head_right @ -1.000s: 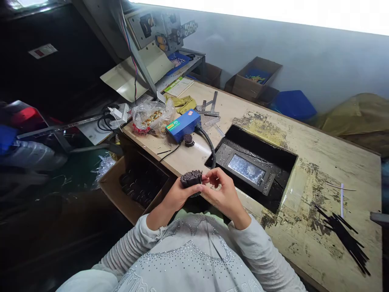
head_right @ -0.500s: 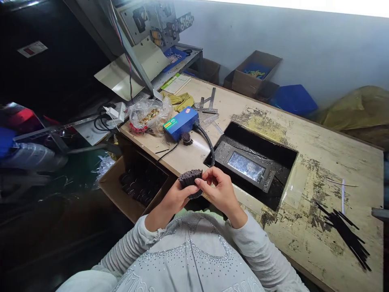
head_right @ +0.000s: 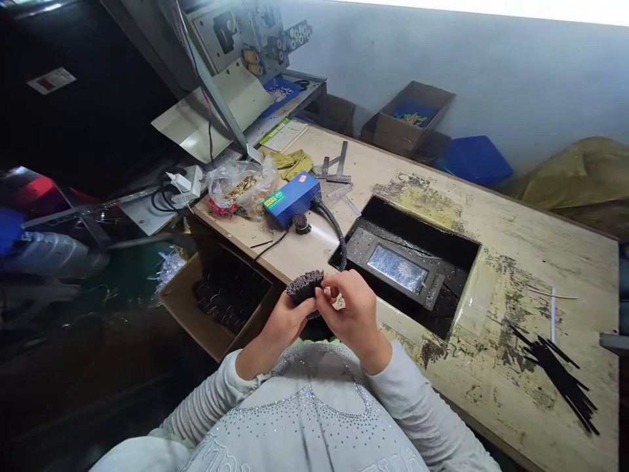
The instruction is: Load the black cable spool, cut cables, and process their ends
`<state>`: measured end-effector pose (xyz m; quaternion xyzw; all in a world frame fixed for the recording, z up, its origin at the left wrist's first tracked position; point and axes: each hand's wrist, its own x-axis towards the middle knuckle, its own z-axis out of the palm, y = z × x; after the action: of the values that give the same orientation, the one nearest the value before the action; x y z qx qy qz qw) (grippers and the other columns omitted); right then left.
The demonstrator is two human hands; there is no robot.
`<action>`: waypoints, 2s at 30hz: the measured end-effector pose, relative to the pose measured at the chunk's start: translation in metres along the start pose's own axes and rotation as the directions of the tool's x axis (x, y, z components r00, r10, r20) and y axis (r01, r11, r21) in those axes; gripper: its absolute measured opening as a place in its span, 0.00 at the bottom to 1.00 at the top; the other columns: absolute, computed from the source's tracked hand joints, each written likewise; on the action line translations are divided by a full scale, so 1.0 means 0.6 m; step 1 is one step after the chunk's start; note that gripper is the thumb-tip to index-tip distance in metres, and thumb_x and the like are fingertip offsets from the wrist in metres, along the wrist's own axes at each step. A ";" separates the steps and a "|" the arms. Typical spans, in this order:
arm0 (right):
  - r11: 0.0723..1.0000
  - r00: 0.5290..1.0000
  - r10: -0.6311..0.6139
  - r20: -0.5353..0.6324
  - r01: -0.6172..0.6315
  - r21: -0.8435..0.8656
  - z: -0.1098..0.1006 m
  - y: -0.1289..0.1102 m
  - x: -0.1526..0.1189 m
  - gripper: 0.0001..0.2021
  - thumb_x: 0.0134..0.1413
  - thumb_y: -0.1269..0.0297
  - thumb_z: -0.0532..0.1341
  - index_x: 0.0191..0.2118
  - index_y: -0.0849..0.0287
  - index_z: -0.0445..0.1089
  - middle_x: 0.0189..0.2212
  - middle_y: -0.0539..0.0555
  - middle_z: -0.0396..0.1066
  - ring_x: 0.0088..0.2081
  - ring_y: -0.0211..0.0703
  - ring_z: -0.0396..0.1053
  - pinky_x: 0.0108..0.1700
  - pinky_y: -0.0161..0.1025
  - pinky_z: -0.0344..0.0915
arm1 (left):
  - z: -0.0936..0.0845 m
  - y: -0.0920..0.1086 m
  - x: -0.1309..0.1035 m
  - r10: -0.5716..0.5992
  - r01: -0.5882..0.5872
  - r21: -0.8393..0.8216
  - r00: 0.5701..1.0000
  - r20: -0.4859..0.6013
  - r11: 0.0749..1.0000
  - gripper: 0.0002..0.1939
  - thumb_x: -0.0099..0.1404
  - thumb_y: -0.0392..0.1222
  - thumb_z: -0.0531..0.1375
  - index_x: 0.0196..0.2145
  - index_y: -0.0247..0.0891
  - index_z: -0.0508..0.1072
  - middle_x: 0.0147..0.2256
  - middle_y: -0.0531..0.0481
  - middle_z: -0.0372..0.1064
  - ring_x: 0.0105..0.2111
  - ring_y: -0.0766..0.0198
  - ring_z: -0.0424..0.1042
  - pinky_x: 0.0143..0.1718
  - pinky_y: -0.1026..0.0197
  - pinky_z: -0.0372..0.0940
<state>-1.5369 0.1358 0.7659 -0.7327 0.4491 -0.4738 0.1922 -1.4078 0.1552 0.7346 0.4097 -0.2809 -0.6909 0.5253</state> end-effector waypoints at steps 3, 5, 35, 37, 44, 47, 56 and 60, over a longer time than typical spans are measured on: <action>0.997 0.997 -0.080 -0.009 0.079 -0.014 0.002 -0.002 0.000 0.05 0.54 0.74 0.61 0.34 0.56 0.68 0.23 0.48 0.65 0.26 0.37 0.61 0.29 0.37 0.60 | -0.002 -0.004 -0.002 0.035 -0.034 0.025 0.999 -0.024 0.999 0.16 0.54 0.42 0.68 0.41 0.37 0.78 0.40 0.49 0.77 0.42 0.59 0.74 0.48 0.59 0.68; 0.995 0.996 -0.092 -0.013 0.092 -0.027 0.001 -0.004 0.001 0.06 0.54 0.75 0.61 0.34 0.56 0.70 0.23 0.49 0.66 0.26 0.38 0.61 0.29 0.37 0.60 | -0.001 -0.001 -0.003 0.065 -0.064 0.058 0.998 -0.016 0.996 0.15 0.55 0.42 0.67 0.41 0.37 0.79 0.40 0.49 0.77 0.43 0.59 0.74 0.48 0.59 0.68; 0.933 0.955 0.275 0.108 -0.292 0.212 -0.008 -0.012 0.003 0.02 0.49 0.67 0.62 0.30 0.58 0.72 0.22 0.48 0.67 0.22 0.34 0.58 0.24 0.33 0.56 | 0.021 0.024 -0.006 0.147 -0.142 0.226 0.989 -0.004 0.964 0.22 0.53 0.47 0.69 0.44 0.37 0.76 0.45 0.44 0.76 0.47 0.53 0.73 0.54 0.53 0.65; 0.886 0.931 0.352 0.098 -0.365 0.285 -0.005 -0.007 -0.003 0.01 0.48 0.67 0.63 0.30 0.58 0.72 0.22 0.48 0.67 0.22 0.33 0.57 0.24 0.33 0.55 | 0.025 0.022 -0.003 0.111 -0.105 0.179 0.994 -0.024 0.978 0.20 0.52 0.45 0.69 0.43 0.37 0.77 0.43 0.46 0.76 0.45 0.55 0.74 0.53 0.53 0.65; 0.682 0.839 0.538 0.083 -0.491 0.542 0.003 0.013 -0.025 0.07 0.47 0.60 0.65 0.29 0.57 0.69 0.20 0.45 0.61 0.22 0.34 0.56 0.25 0.32 0.58 | 0.039 0.016 0.004 -0.071 0.060 -0.124 0.994 -0.087 0.990 0.20 0.45 0.41 0.72 0.38 0.36 0.77 0.37 0.49 0.76 0.39 0.61 0.74 0.48 0.58 0.66; 0.660 0.823 0.566 0.047 -0.486 0.573 0.006 0.026 -0.033 0.10 0.47 0.56 0.65 0.29 0.57 0.69 0.20 0.46 0.61 0.23 0.35 0.58 0.27 0.33 0.60 | 0.050 0.012 0.010 -0.074 0.058 -0.139 0.991 -0.113 0.989 0.18 0.46 0.41 0.71 0.37 0.37 0.77 0.35 0.50 0.76 0.38 0.62 0.74 0.47 0.59 0.66; 0.617 0.764 0.644 -0.042 -0.486 0.618 -0.018 0.087 -0.058 0.11 0.47 0.57 0.66 0.35 0.57 0.71 0.24 0.47 0.65 0.26 0.36 0.60 0.30 0.34 0.62 | 0.063 -0.016 0.051 0.013 0.002 0.147 0.995 -0.097 0.989 0.18 0.49 0.44 0.69 0.37 0.36 0.74 0.35 0.49 0.74 0.34 0.64 0.73 0.40 0.60 0.69; 0.649 0.677 0.712 -0.187 -0.531 0.544 -0.069 0.128 -0.090 0.11 0.48 0.58 0.65 0.36 0.57 0.71 0.26 0.49 0.67 0.28 0.37 0.63 0.32 0.35 0.62 | 0.070 -0.023 0.091 0.088 -0.054 0.401 0.994 -0.066 0.914 0.19 0.51 0.44 0.68 0.40 0.36 0.72 0.36 0.48 0.74 0.38 0.62 0.72 0.45 0.59 0.67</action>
<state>-1.6173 0.1471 0.7030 -0.3551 0.5840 -0.5995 0.4165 -1.4572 0.1053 0.7298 0.5257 -0.4085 -0.5820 0.4669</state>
